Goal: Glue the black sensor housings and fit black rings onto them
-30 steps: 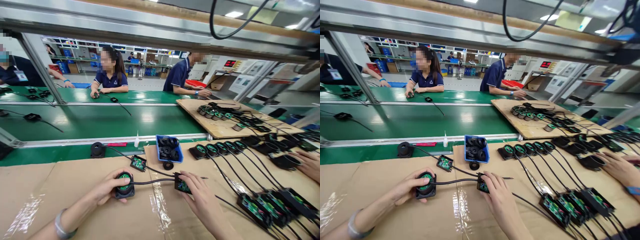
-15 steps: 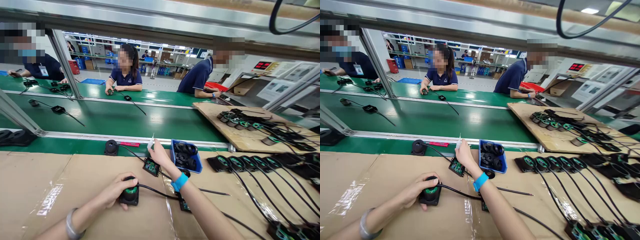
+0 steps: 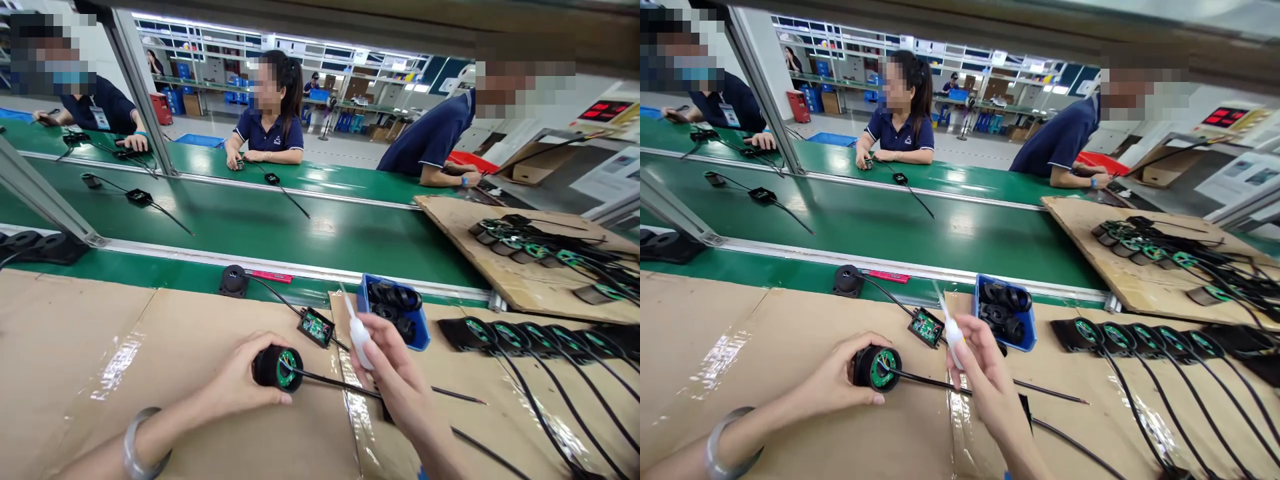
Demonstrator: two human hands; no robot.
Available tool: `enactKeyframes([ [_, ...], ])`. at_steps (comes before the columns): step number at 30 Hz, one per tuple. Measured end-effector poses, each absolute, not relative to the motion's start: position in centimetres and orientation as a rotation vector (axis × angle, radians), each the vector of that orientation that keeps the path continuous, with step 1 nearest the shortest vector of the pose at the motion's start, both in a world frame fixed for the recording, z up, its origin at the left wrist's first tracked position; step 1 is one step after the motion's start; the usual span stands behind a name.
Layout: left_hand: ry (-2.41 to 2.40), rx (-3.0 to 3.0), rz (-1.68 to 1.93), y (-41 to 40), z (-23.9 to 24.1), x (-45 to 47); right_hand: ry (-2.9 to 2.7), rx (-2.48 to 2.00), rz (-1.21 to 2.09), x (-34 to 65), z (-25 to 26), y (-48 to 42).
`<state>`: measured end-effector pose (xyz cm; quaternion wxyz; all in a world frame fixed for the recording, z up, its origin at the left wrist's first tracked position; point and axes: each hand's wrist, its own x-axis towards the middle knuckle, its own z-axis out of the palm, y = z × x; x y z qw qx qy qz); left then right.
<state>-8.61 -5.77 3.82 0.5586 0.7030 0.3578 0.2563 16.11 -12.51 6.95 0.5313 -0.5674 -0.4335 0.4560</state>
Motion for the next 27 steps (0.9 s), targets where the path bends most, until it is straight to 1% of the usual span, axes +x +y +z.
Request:
enactKeyframes([
  [3,0.884,1.787,0.652,-5.9,4.0,-8.7,-0.652,-1.29,1.174,15.9,6.5,-16.1],
  [7,0.936,1.872,0.591,-6.1,4.2,-8.7,-0.451,-1.253,1.204,15.8,5.5,-18.4],
  [11,0.982,2.026,0.508,-6.6,4.3,-8.7,-0.458,-1.157,1.279,16.3,3.9,-19.0],
  [14,0.987,2.12,0.505,-7.0,4.1,-8.7,-0.399,-1.164,1.233,15.8,3.6,-18.9],
  [21,0.871,2.202,0.702,-7.2,3.6,-8.6,-0.31,-1.178,1.12,13.5,4.9,-17.8],
  [27,0.805,2.241,0.791,-7.5,3.1,-8.5,-0.512,-1.197,1.035,13.5,4.2,-17.5],
])
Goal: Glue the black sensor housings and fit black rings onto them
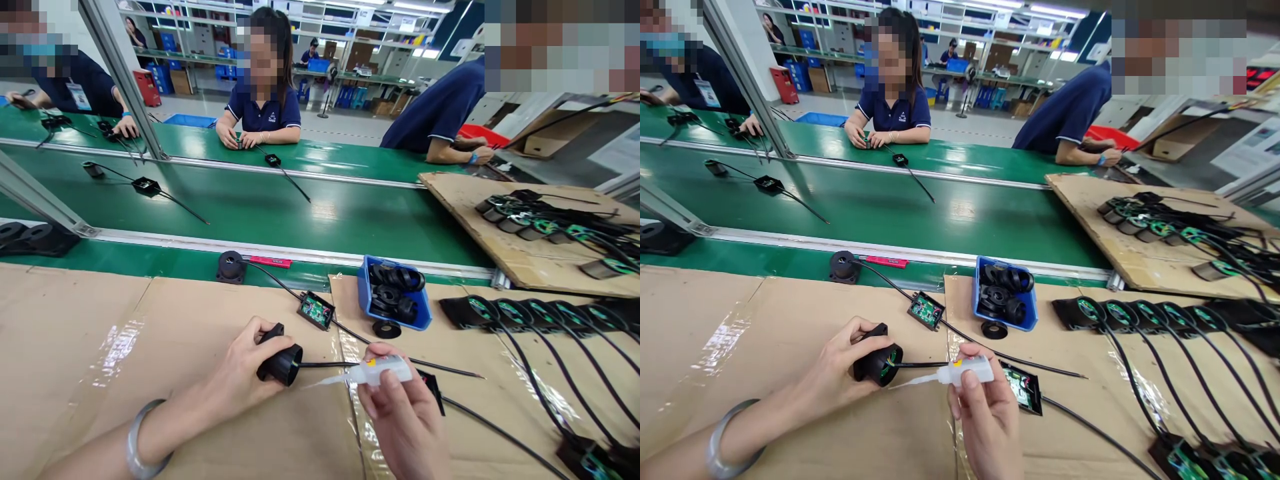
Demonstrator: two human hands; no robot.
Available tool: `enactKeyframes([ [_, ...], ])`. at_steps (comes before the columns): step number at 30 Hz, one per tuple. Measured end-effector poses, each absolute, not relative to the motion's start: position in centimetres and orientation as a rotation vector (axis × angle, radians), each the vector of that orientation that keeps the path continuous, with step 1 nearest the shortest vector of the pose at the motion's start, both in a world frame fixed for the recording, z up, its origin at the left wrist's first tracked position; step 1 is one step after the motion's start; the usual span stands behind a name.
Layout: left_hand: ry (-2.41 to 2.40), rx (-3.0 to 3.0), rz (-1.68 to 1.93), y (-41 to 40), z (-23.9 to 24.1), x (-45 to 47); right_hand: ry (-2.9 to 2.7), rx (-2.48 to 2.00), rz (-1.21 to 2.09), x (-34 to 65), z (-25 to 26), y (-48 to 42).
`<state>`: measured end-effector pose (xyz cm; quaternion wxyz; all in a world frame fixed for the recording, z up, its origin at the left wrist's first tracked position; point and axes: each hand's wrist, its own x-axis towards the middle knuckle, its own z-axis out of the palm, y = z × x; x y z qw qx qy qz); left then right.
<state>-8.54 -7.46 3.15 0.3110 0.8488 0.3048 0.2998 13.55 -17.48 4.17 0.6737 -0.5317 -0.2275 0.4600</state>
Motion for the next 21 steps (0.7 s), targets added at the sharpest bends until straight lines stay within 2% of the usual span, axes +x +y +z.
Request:
enactKeyframes([
  [7,0.769,2.292,0.804,-7.5,3.0,-8.6,-0.839,-1.526,0.808,11.8,6.3,-18.1],
  [13,0.747,2.296,0.805,-7.5,2.7,-8.6,-1.486,-1.441,0.411,12.6,6.7,-18.0],
  [21,0.712,2.32,0.86,-7.5,2.5,-8.7,-1.683,-1.358,0.269,12.1,7.9,-17.1],
])
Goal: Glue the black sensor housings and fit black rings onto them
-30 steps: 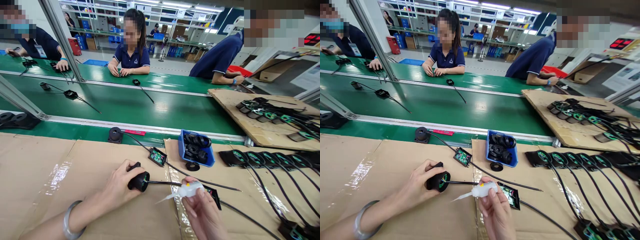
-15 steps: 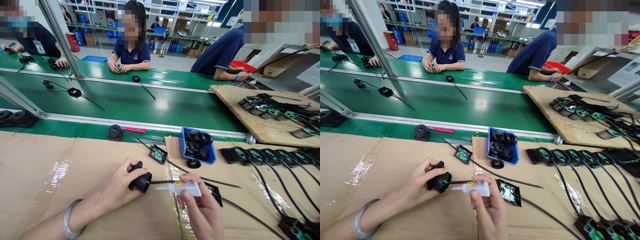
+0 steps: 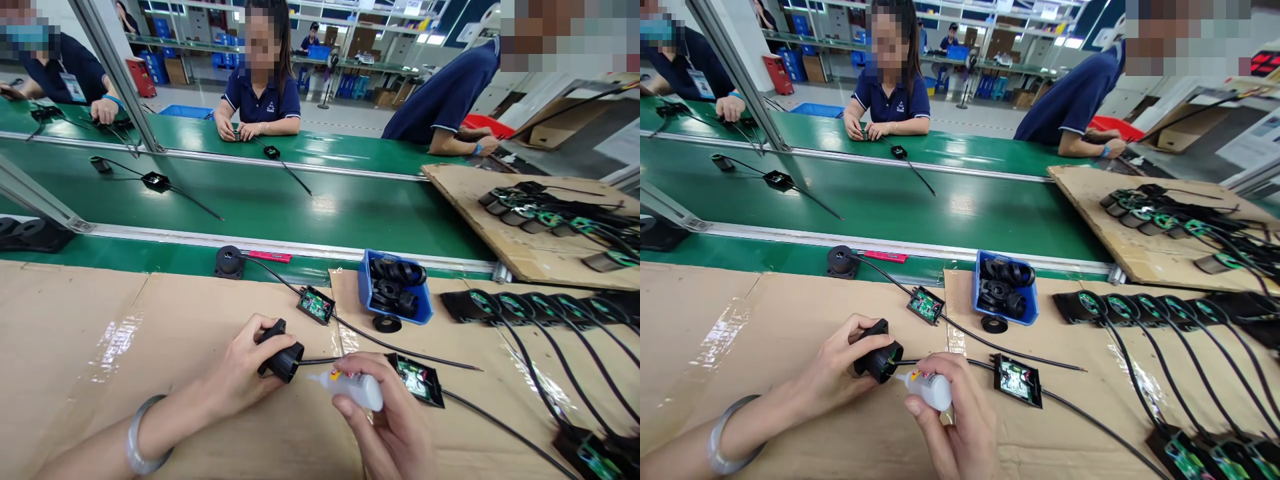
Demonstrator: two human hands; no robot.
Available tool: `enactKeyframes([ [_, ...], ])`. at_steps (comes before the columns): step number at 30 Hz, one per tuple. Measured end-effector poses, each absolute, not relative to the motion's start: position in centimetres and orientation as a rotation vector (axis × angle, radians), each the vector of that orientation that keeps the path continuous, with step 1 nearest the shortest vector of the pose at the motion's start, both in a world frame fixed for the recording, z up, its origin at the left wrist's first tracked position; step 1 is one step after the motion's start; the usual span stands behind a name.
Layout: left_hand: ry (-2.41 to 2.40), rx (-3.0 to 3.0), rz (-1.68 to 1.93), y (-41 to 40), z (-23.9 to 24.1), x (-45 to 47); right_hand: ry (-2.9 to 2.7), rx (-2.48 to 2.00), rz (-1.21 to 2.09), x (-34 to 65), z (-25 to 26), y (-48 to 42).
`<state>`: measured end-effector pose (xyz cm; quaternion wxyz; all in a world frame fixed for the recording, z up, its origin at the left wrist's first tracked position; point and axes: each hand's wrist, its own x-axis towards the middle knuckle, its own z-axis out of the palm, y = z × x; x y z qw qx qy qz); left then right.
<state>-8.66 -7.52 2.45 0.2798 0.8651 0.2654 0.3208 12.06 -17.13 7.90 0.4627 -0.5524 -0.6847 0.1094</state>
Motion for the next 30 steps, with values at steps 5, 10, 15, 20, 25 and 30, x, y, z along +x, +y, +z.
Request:
enactKeyframes([
  [5,0.714,2.337,0.861,-7.52,2.62,-8.62,-1.711,-1.365,0.303,12.13,7.82,-17.12],
  [10,0.712,2.36,0.866,-7.53,2.79,-8.58,-1.735,-1.356,0.296,11.87,8.04,-17.2],
  [15,0.721,2.371,0.86,-7.55,2.81,-8.58,-1.764,-1.341,0.3,11.71,8.02,-17.45],
  [20,0.724,2.374,0.855,-7.6,2.71,-8.62,-1.761,-1.326,0.301,11.74,7.7,-17.63],
  [25,0.739,2.381,0.841,-7.56,2.78,-8.64,-1.759,-1.336,0.317,11.68,7.63,-17.67],
  [30,0.731,2.384,0.842,-7.56,2.86,-8.64,-1.763,-1.327,0.31,11.62,7.61,-17.69],
])
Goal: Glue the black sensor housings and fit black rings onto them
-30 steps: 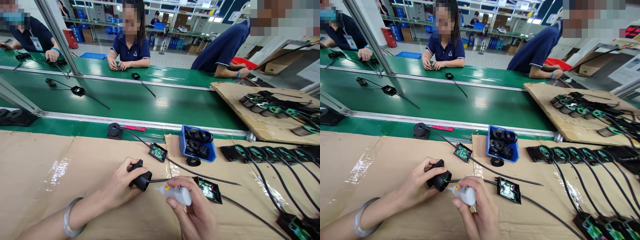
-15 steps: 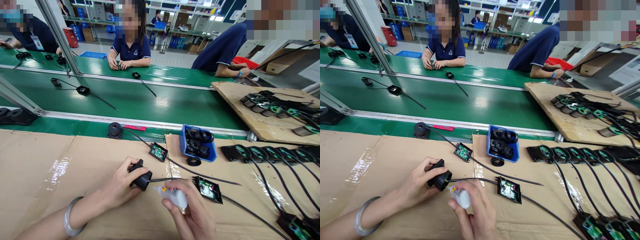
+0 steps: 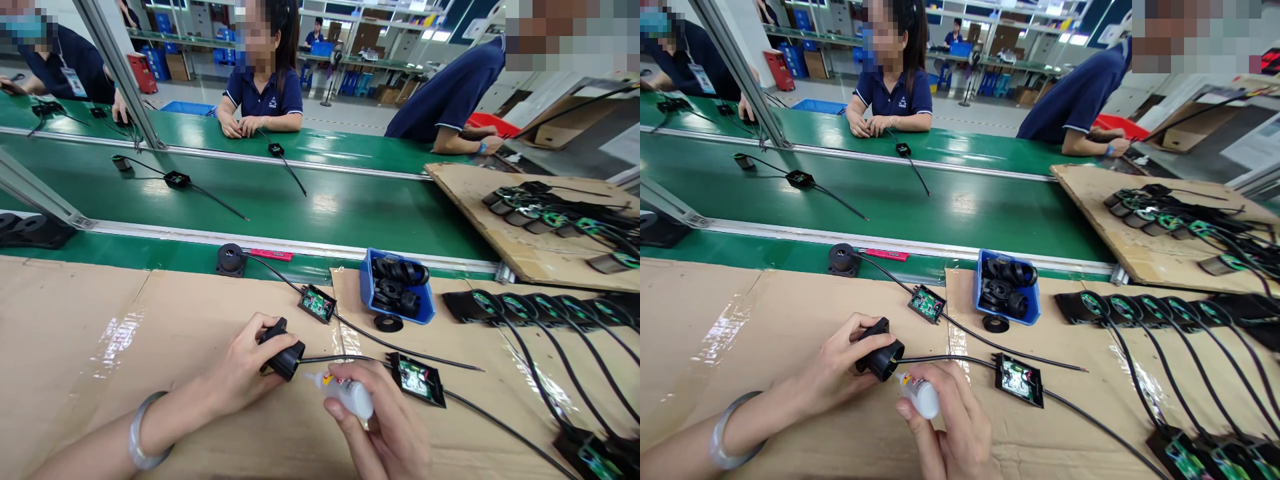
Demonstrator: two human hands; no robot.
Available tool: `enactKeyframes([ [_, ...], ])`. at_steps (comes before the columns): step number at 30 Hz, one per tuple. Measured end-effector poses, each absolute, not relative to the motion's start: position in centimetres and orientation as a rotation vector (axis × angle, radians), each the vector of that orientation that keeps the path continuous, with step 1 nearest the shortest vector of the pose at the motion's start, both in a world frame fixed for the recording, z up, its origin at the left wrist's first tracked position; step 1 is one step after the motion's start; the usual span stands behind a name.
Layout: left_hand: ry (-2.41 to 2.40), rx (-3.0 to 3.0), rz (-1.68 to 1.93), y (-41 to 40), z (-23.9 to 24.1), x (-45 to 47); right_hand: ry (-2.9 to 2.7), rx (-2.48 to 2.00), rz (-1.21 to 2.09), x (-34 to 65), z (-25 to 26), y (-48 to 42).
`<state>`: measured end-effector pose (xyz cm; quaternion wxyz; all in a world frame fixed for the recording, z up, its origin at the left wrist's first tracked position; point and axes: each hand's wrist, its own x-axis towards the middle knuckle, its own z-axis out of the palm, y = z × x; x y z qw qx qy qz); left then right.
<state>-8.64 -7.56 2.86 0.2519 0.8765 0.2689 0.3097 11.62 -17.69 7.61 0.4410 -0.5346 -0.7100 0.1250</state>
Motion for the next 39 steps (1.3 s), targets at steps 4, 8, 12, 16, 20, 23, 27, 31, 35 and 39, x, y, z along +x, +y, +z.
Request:
enactKeyframes([
  [4,0.729,2.384,0.84,-7.6,2.8,-8.6,-1.753,-1.33,0.301,11.5,7.6,-17.7],
  [8,0.734,2.377,0.826,-7.5,2.8,-8.6,-1.749,-1.333,0.283,11.4,7.7,-17.7],
  [12,0.735,2.364,0.812,-7.5,2.8,-8.7,-1.743,-1.332,0.269,11.4,7.8,-17.8],
  [16,0.738,2.352,0.798,-7.6,2.7,-8.7,-1.75,-1.334,0.263,11.5,7.7,-17.8],
  [20,0.734,2.347,0.805,-7.6,2.7,-8.8,-1.752,-1.334,0.281,11.5,7.5,-17.7],
  [23,0.726,2.346,0.823,-7.6,2.7,-8.7,-1.771,-1.336,0.272,11.5,7.5,-17.7],
  [27,0.723,2.342,0.835,-7.6,2.5,-8.6,-1.818,-1.315,0.204,11.3,7.3,-17.9],
  [31,0.728,2.35,0.834,-7.6,2.6,-8.7,-1.852,-1.299,0.111,11.1,6.8,-18.1],
  [35,0.732,2.359,0.844,-7.6,2.8,-8.6,-1.79,-1.369,0.141,10.3,6.8,-18.6],
  [39,0.731,2.364,0.861,-7.6,2.8,-8.5,-1.647,-1.409,0.203,9.4,7.1,-19.1],
])
